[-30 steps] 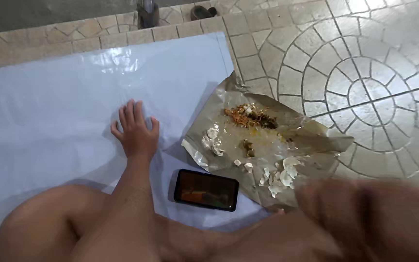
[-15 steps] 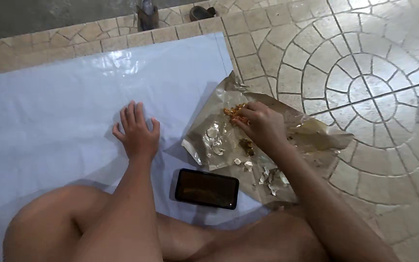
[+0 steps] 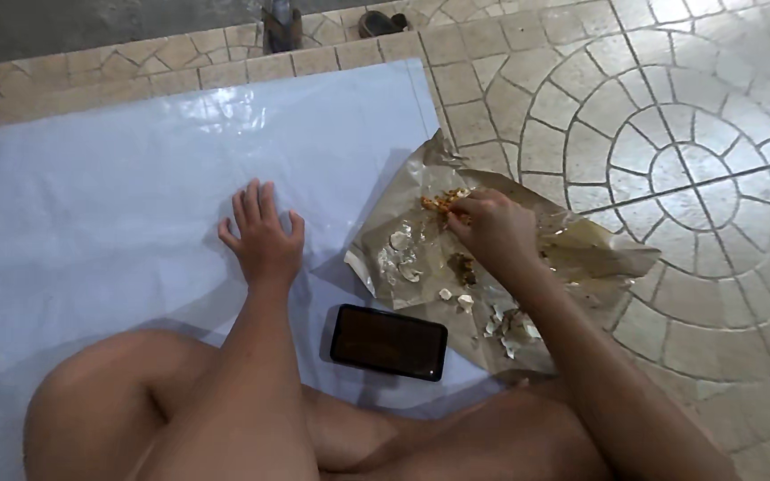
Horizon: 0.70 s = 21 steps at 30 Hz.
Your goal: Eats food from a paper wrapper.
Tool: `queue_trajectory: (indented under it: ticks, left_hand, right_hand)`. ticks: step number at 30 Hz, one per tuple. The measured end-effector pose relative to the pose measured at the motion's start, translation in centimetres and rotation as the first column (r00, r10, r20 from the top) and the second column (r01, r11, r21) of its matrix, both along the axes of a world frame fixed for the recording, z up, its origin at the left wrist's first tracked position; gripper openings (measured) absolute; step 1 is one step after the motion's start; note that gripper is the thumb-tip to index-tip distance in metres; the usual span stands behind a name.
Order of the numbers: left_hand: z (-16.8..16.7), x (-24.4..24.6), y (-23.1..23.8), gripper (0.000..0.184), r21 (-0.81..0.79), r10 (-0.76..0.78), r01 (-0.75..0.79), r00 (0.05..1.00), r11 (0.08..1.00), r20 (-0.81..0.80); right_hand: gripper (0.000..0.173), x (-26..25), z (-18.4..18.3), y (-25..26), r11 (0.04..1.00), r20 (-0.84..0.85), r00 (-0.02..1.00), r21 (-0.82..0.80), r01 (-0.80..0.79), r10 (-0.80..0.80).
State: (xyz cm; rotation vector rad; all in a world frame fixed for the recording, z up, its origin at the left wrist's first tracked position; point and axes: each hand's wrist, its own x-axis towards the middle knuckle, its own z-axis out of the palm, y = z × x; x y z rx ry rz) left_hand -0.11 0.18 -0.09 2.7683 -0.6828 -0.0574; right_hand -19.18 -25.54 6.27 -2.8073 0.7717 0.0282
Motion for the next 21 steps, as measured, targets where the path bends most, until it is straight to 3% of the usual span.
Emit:
queue_trajectory:
  ticks: [4, 9, 15, 21]
  left_hand:
    - [0.3, 0.0, 0.0, 0.059, 0.008, 0.005, -0.005, 1.0, 1.0, -0.011]
    - [0.2, 0.1, -0.1, 0.058, 0.018, 0.022, -0.022, 1.0, 1.0, 0.008]
    - [0.2, 0.0, -0.2, 0.058, 0.015, 0.026, -0.026, 1.0, 1.0, 0.007]
    - [0.2, 0.1, -0.2, 0.059, 0.028, 0.027, -0.027, 1.0, 0.999, 0.001]
  right_hand:
    - [0.016, -0.1, 0.3, -0.2, 0.999, -0.01, 0.999, 0.01, 0.039, -0.039]
    - [0.025, 0.2, -0.3, 0.1, 0.998, 0.058, 0.997, -0.038, -0.055, 0.058]
    - [0.012, 0.9, 0.5, 1.2, 0.999, -0.035, 0.999, -0.029, 0.027, -0.028]
    - [0.018, 1.5, 1.5, 1.8, 0.996, -0.193, 0.978, 0.007, 0.087, -0.084]
